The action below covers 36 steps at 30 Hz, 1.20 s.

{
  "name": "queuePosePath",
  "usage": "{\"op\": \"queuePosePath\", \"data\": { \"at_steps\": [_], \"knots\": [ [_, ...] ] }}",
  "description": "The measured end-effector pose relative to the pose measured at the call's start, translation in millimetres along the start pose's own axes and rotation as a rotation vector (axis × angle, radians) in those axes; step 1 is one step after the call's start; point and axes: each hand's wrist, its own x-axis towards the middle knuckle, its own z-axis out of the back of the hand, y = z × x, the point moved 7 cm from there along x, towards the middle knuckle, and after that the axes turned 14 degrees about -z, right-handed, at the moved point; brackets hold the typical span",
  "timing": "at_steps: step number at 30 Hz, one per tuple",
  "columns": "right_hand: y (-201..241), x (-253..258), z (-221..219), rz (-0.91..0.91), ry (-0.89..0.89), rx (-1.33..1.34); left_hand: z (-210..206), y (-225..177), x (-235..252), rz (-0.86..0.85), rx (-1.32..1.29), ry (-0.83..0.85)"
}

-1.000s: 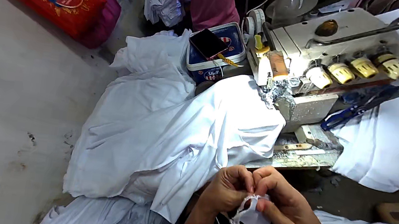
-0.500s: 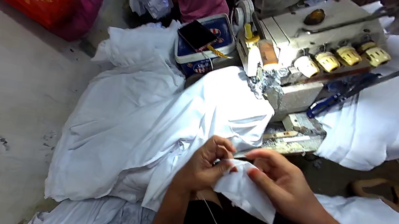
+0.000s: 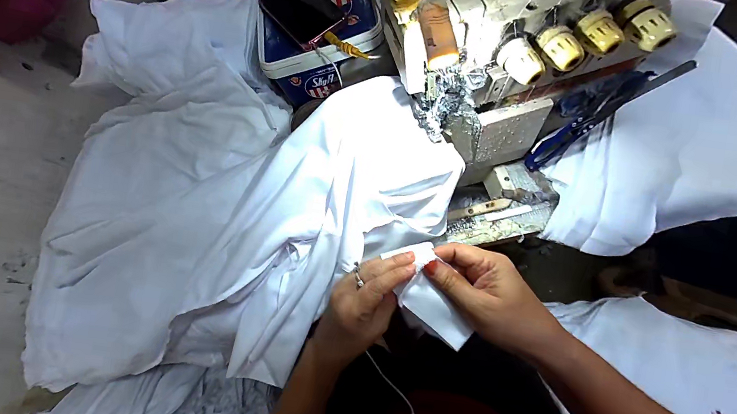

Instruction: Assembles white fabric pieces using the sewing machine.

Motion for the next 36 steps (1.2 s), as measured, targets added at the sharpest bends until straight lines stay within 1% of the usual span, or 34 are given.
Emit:
{"op": "queuePosePath", "data": {
  "at_steps": [2,5,7,8,9,10,13,14,15,16,17,19,20,21,22,25,27,28,30,33,36],
  "knots": [
    [2.7,0.8,2.4,0.017,0.052,-0.126,8.8,0.4,13.7,-0.047,0.020,0.148],
    [9.4,-0.3,-0.6,0.070,0.221,-0.258,11.2,1.1,32.2,-0.010,0.023,0.399],
    [13.0,-2.2,-4.4,0.111,0.351,-0.259,6.0,6.0,37.8,0.058,-0.077,0.543],
    [14.1,-3.5,-6.0,0.124,0.401,-0.246,2.4,9.9,38.2,0.104,-0.188,0.579],
    [15.8,-4.7,-6.9,0.137,0.431,-0.238,-1.9,14.3,37.8,0.152,-0.341,0.584],
    [17.4,-5.9,-7.4,0.156,0.450,-0.231,-7.5,19.1,36.1,0.212,-0.537,0.550],
    [20.5,-9.7,-4.2,0.219,0.457,-0.215,-34.5,27.1,21.5,0.460,-1.165,0.360],
    [20.6,-11.1,-1.4,0.235,0.436,-0.212,-41.8,27.6,18.1,0.519,-1.298,0.327],
    [19.9,-12.5,1.9,0.254,0.403,-0.216,-44.7,27.8,17.3,0.566,-1.329,0.339],
    [17.5,-13.5,5.2,0.271,0.358,-0.228,-42.3,28.6,19.8,0.595,-1.231,0.396],
    [12.8,-14.1,7.9,0.278,0.302,-0.255,-34.8,30.5,25.3,0.590,-1.034,0.502],
    [-3.8,-11.9,10.1,0.239,0.168,-0.324,-12.5,33.7,43.5,0.505,-0.490,0.788],
    [-12.8,-9.2,9.8,0.205,0.096,-0.336,-1.9,33.9,53.4,0.458,-0.275,0.902],
    [-19.2,-5.7,9.9,0.194,0.015,-0.324,7.2,34.3,64.2,0.415,-0.124,0.948],
    [-21.2,-1.7,11.0,0.223,-0.080,-0.294,14.6,35.9,76.0,0.362,-0.004,0.938],
    [-6.2,13.5,20.1,0.408,-0.391,-0.154,25.1,50.9,111.3,0.174,0.268,0.716],
    [2.9,32.6,29.4,0.469,-0.535,-0.115,22.4,64.4,133.6,0.116,0.361,0.554],
    [4.8,42.9,34.3,0.465,-0.583,-0.092,18.5,72.5,141.6,0.096,0.376,0.482],
    [4.6,59.2,41.0,0.415,-0.620,-0.058,7.8,94.7,147.8,0.095,0.313,0.380],
    [3.0,65.6,43.3,0.363,-0.569,0.004,-5.4,126.0,137.9,0.194,0.132,0.340],
    [1.8,59.0,42.1,0.330,-0.524,0.051,-5.2,127.6,127.0,0.295,-0.008,0.372]
  ]
}}
